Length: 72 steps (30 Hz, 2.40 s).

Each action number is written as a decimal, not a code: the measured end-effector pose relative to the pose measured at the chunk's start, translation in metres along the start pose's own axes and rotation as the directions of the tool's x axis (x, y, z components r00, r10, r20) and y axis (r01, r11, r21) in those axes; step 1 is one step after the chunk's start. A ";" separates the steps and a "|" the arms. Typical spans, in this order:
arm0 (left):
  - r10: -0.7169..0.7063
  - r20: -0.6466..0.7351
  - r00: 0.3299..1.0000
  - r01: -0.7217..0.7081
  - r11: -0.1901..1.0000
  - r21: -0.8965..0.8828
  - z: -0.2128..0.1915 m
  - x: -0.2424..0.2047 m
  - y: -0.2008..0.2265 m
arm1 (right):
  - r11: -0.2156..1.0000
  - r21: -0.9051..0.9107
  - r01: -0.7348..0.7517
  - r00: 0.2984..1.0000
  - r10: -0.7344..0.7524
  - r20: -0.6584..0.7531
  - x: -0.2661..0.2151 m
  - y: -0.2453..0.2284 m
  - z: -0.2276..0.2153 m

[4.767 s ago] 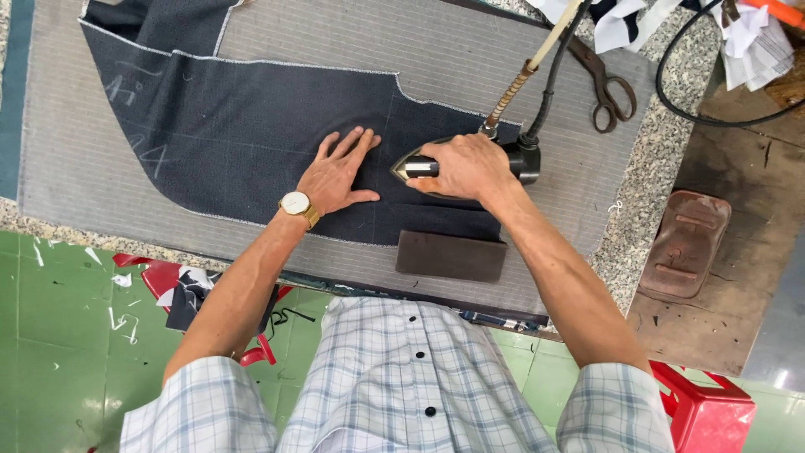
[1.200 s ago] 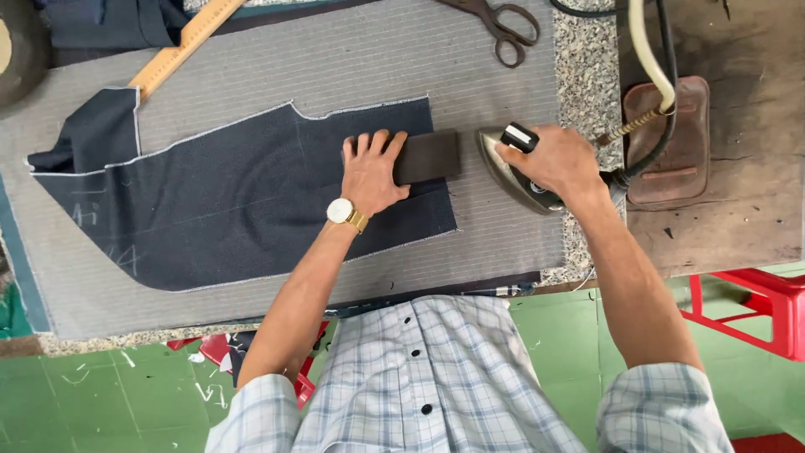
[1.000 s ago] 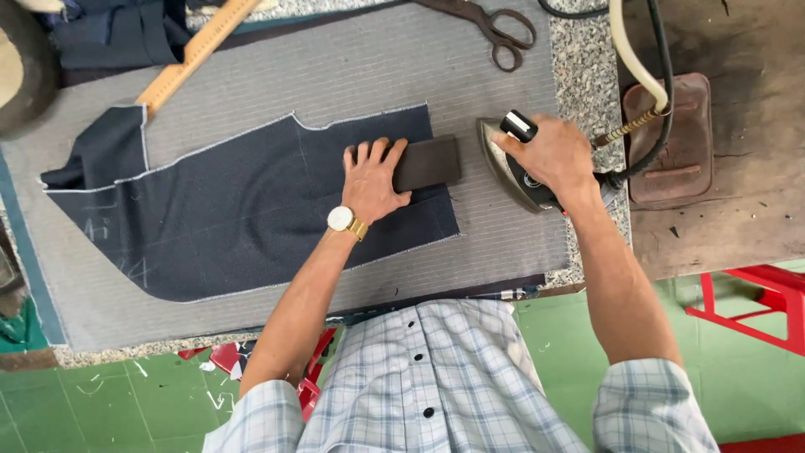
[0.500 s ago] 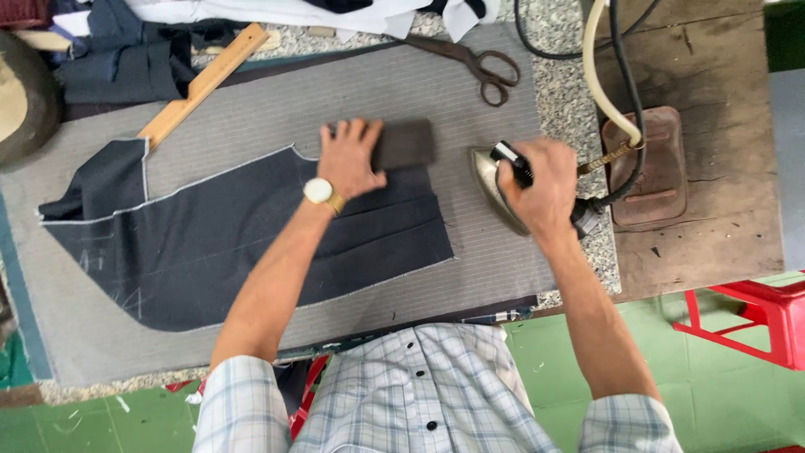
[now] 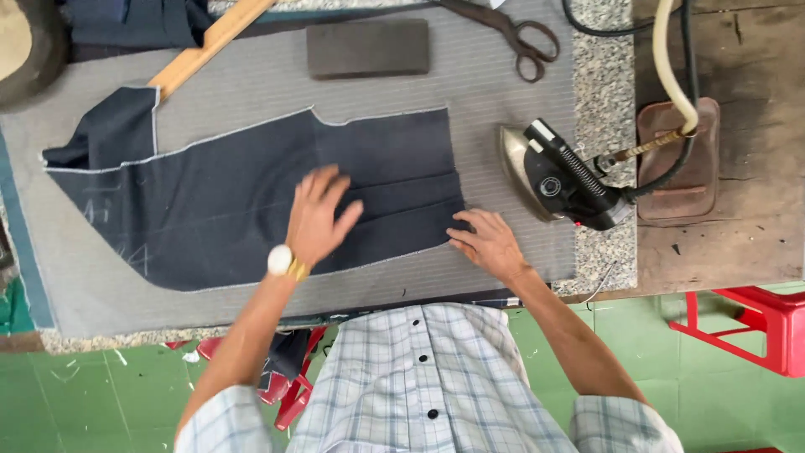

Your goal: The person irons a dark fabric piece on a work table using a steam iron and a pressing block. The person repeatedly folds and unfolds the fabric, irons different sections, and uses the block to press seams and edges. The person flips the fabric over and continues ironing the other side.

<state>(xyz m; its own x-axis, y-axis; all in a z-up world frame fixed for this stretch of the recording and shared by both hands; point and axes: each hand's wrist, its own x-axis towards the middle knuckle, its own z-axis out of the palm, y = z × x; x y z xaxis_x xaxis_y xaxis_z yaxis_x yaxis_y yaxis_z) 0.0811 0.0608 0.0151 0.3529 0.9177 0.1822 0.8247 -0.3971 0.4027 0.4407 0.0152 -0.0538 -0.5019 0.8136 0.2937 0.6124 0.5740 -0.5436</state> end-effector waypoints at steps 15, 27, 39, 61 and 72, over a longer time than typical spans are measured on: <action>-0.528 0.048 0.848 0.530 0.847 -0.049 -0.064 -0.244 -0.138 | 0.962 0.271 0.031 0.992 0.004 -0.129 0.095 -0.069 -0.087; -0.314 -0.276 0.909 0.350 0.932 0.095 -0.233 -0.108 -0.097 | 0.900 0.298 -0.317 0.946 0.323 0.030 0.083 -0.070 -0.104; -0.099 -0.311 0.945 0.204 0.923 0.327 -0.070 -0.027 -0.065 | 0.973 -0.094 -0.210 0.965 0.191 -0.177 0.089 -0.048 0.010; -0.257 -0.144 0.956 0.284 0.934 0.218 0.010 -0.100 -0.035 | 0.736 -0.627 -0.255 0.952 0.077 -0.297 0.069 0.030 -0.140; -0.385 -0.168 0.908 0.414 0.888 0.200 0.028 -0.142 -0.027 | 0.688 0.082 -0.721 0.658 0.644 0.390 0.115 0.046 -0.173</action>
<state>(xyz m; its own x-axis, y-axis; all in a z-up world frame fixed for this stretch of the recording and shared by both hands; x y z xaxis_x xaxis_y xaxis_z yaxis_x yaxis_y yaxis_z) 0.0207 -0.0587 -0.0466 -0.0713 0.9843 0.1614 0.9669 0.0284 0.2535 0.5161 0.1512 0.0909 -0.1738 0.8690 -0.4633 0.7333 -0.1998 -0.6499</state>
